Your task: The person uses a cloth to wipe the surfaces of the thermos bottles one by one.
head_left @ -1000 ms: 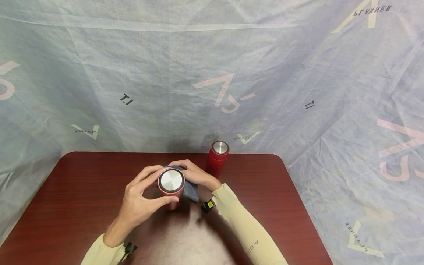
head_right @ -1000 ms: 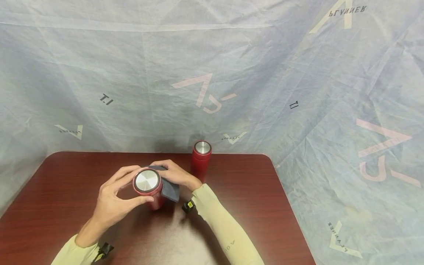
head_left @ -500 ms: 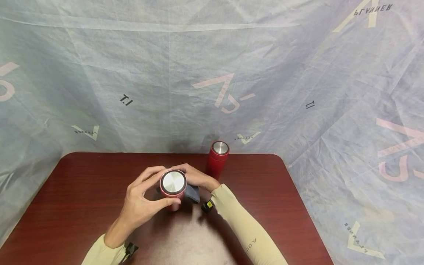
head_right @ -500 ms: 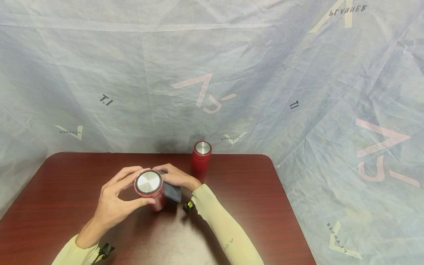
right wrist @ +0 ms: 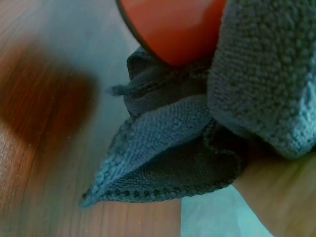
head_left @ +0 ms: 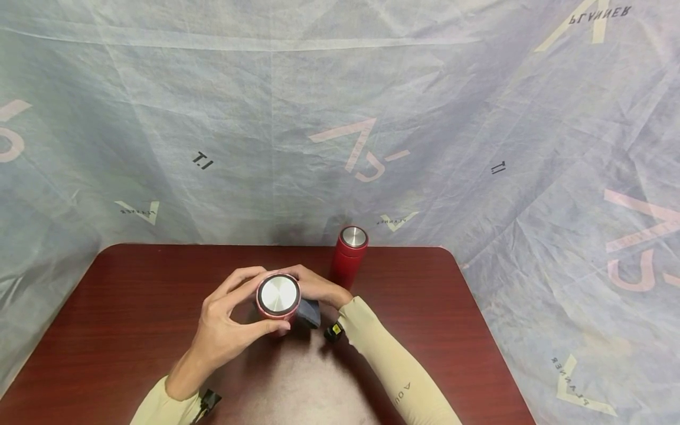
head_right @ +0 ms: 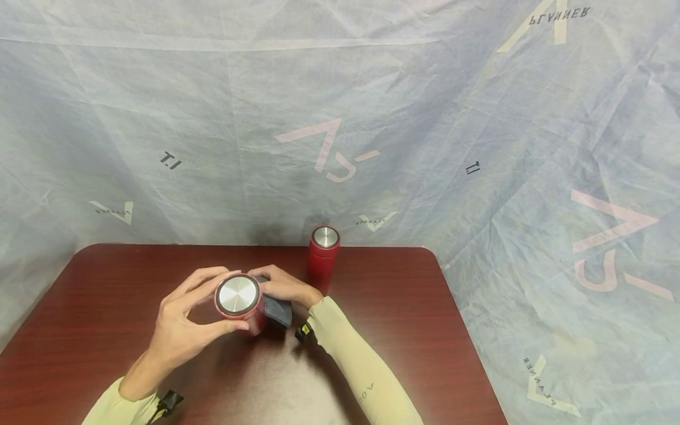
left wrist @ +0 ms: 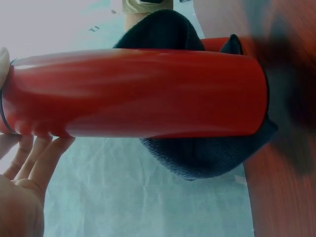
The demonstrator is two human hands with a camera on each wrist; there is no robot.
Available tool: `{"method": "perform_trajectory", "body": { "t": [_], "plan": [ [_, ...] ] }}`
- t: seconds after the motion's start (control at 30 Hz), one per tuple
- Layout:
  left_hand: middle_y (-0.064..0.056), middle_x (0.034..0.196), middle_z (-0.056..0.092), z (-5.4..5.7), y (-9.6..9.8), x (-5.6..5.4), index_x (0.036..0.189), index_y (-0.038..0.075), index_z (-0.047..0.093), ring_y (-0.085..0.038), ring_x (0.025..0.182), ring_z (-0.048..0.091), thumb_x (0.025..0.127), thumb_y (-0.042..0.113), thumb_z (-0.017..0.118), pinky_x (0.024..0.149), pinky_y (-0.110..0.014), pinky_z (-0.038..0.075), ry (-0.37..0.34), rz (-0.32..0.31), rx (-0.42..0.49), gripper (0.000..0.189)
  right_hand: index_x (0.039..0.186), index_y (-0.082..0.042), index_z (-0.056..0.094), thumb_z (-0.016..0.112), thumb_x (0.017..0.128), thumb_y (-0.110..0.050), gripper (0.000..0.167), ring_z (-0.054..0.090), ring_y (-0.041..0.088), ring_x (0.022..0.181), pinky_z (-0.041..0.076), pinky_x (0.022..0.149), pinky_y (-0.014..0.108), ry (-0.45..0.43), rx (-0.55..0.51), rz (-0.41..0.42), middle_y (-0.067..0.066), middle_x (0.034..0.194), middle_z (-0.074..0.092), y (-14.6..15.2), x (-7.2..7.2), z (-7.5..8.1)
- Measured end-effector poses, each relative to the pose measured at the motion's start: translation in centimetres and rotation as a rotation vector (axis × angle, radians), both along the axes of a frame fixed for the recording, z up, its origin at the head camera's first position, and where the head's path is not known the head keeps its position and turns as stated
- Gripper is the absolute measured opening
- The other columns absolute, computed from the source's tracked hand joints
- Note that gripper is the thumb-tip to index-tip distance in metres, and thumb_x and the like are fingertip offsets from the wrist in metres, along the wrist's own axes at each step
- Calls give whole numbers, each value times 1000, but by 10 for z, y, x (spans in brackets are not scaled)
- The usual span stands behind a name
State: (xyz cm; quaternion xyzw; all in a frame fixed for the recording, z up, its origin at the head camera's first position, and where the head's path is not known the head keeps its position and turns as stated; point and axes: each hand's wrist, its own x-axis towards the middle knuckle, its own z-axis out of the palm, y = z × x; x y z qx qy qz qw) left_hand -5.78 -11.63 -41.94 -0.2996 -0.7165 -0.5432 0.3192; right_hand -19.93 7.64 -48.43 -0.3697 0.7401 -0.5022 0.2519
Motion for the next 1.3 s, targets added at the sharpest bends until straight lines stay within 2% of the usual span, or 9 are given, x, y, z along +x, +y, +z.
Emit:
{"method": "perform_trajectory", "body": {
  "t": [0.27,0.5,0.7,1.0,1.13,1.3],
  "plan": [
    [-21,118,70,6,3,2,125,-6,75,-19,116,66,73,38,101,104,-21,49,52,-22,26,73,143,-8,69,66,102,-27,45,66,2,111,55,101,27,28,35,-5,-1,127,75,-1,0,0],
    [-20,120,70,1,2,1,125,-5,75,-18,116,66,71,38,102,103,-21,50,44,-24,22,74,142,-9,70,67,98,-31,49,67,3,115,54,103,28,41,11,16,-3,129,75,-1,-1,-1],
    [-19,121,70,-4,-1,-1,126,-6,75,-17,115,67,71,38,102,101,-20,51,33,-24,16,76,136,-10,73,65,95,-35,49,66,4,111,54,101,27,53,0,-1,-7,122,75,1,4,8],
    [-20,120,70,-6,-1,-2,126,-5,75,-16,115,67,70,36,103,100,-19,51,27,-16,11,75,125,-12,75,69,97,-28,32,64,7,106,52,98,27,48,-45,-22,-6,114,74,3,12,27],
    [-21,120,70,-3,0,0,126,-6,75,-16,115,67,70,33,103,100,-18,51,29,-17,13,74,125,-11,75,67,100,-27,31,63,8,104,52,96,26,67,-52,-24,-5,114,74,4,14,36],
    [-22,118,70,10,5,6,125,-8,75,-17,114,67,65,19,106,100,-19,51,23,-24,20,72,127,-10,74,62,104,-26,30,62,7,106,50,97,26,134,-41,-29,-2,116,73,5,14,44]
  ]
}}
